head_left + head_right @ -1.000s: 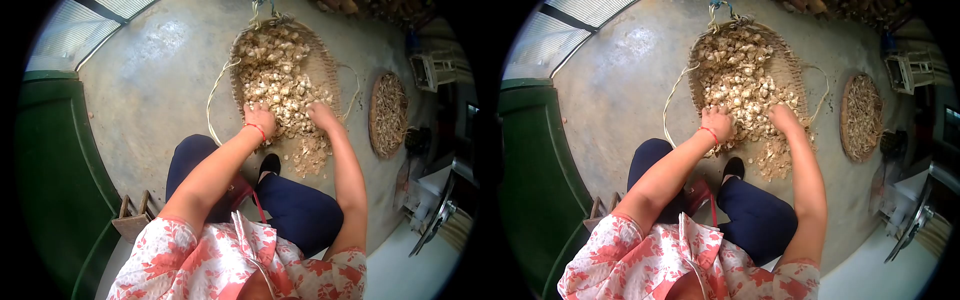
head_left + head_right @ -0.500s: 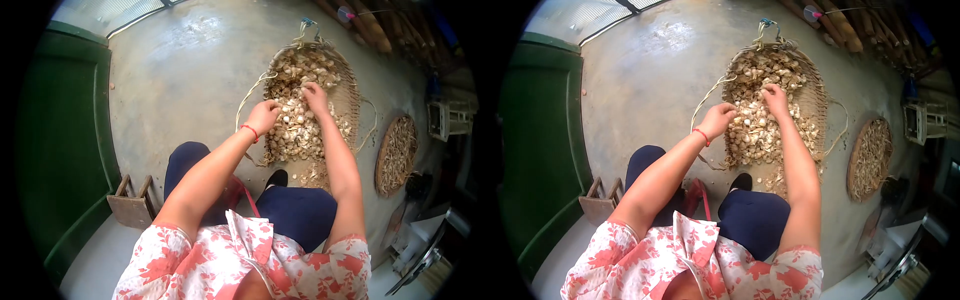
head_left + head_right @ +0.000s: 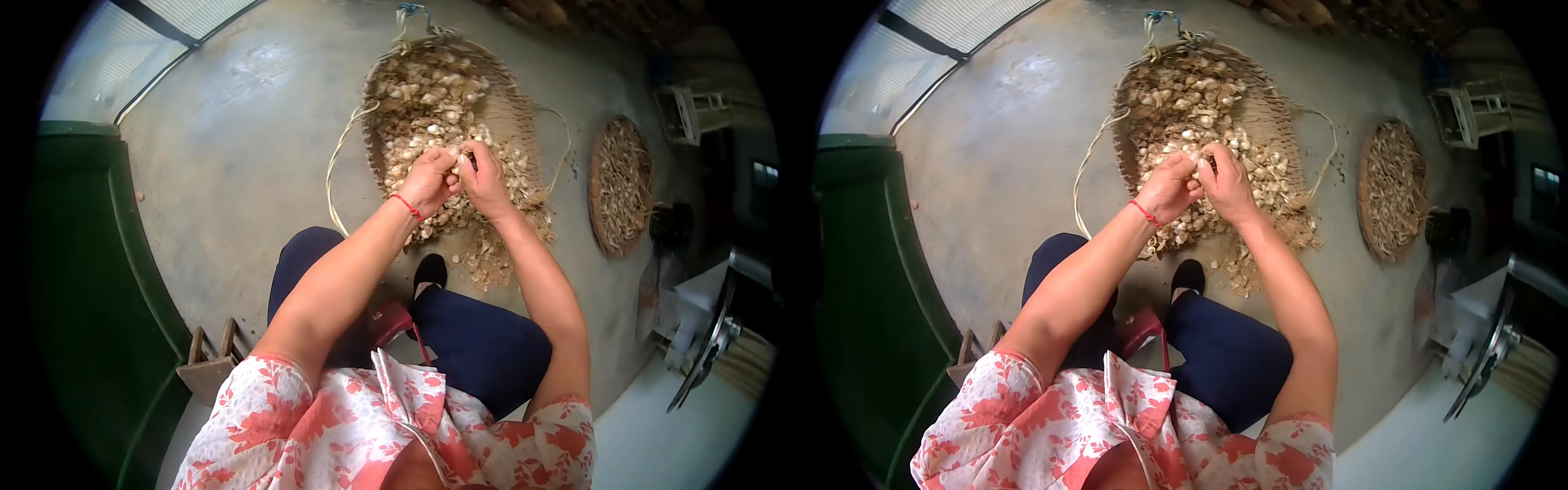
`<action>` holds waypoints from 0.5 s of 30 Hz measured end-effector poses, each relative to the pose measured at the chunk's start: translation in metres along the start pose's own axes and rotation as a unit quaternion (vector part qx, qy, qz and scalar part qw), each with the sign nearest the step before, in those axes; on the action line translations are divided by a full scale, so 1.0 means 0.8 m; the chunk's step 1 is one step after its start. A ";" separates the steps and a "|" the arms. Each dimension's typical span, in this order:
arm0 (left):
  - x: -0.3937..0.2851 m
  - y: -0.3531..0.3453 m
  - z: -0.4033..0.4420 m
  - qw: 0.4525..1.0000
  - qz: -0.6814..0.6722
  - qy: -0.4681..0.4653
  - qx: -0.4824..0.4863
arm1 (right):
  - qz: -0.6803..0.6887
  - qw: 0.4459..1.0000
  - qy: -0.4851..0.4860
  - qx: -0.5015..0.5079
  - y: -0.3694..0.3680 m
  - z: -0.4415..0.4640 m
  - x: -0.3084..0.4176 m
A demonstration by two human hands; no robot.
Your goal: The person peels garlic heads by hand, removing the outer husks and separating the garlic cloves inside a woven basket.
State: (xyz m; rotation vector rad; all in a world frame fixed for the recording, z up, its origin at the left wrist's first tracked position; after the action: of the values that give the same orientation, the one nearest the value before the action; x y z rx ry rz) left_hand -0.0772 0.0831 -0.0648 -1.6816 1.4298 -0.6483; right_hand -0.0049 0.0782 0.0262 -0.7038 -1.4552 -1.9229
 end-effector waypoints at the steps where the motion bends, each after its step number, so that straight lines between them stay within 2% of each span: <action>1: 0.004 -0.006 -0.001 1.000 0.002 0.004 0.003 | 0.040 0.998 -0.030 -0.044 0.005 -0.005 -0.003; 3: 0.004 -0.012 -0.004 1.000 0.023 -0.011 -0.006 | 0.049 0.995 -0.062 -0.069 0.002 -0.013 -0.025; 5: 0.000 -0.014 -0.005 0.999 0.040 -0.025 -0.015 | 0.125 0.976 -0.169 -0.063 -0.007 -0.023 -0.050; 6: -0.005 -0.014 -0.006 0.997 0.068 -0.037 -0.029 | 0.212 0.946 -0.242 -0.030 -0.014 -0.024 -0.044; 7: -0.013 -0.013 -0.011 0.993 0.096 -0.052 -0.044 | 0.212 0.947 -0.239 -0.026 -0.015 -0.023 -0.046; 9: -0.023 -0.008 -0.015 0.995 0.066 -0.062 -0.043 | 0.295 0.927 -0.230 -0.025 -0.026 -0.016 -0.042; 11: -0.027 0.002 -0.016 0.990 0.111 -0.056 -0.073 | 0.282 0.932 -0.229 -0.005 -0.034 -0.013 -0.027; 13: -0.031 0.008 -0.017 0.988 0.118 -0.057 -0.086 | 0.185 0.972 -0.143 -0.001 -0.033 -0.003 -0.022; 15: -0.040 0.004 -0.021 0.986 0.131 -0.073 -0.072 | 0.208 0.968 -0.142 -0.010 -0.036 0.002 -0.022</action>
State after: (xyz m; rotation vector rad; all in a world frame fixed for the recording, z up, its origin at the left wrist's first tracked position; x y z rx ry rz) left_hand -0.0997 0.1095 -0.0550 -1.5764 1.5866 -0.2761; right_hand -0.0141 0.0881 -0.0045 -1.2289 -1.3187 -1.5592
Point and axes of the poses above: each hand's wrist, its own z-axis towards the middle knuckle, its own y-axis out of the back of the hand, x = y × z, the point moved 9 cm from there along z, towards the middle knuckle, and after that the axes turned 13 degrees about y, right-handed, at the moved point
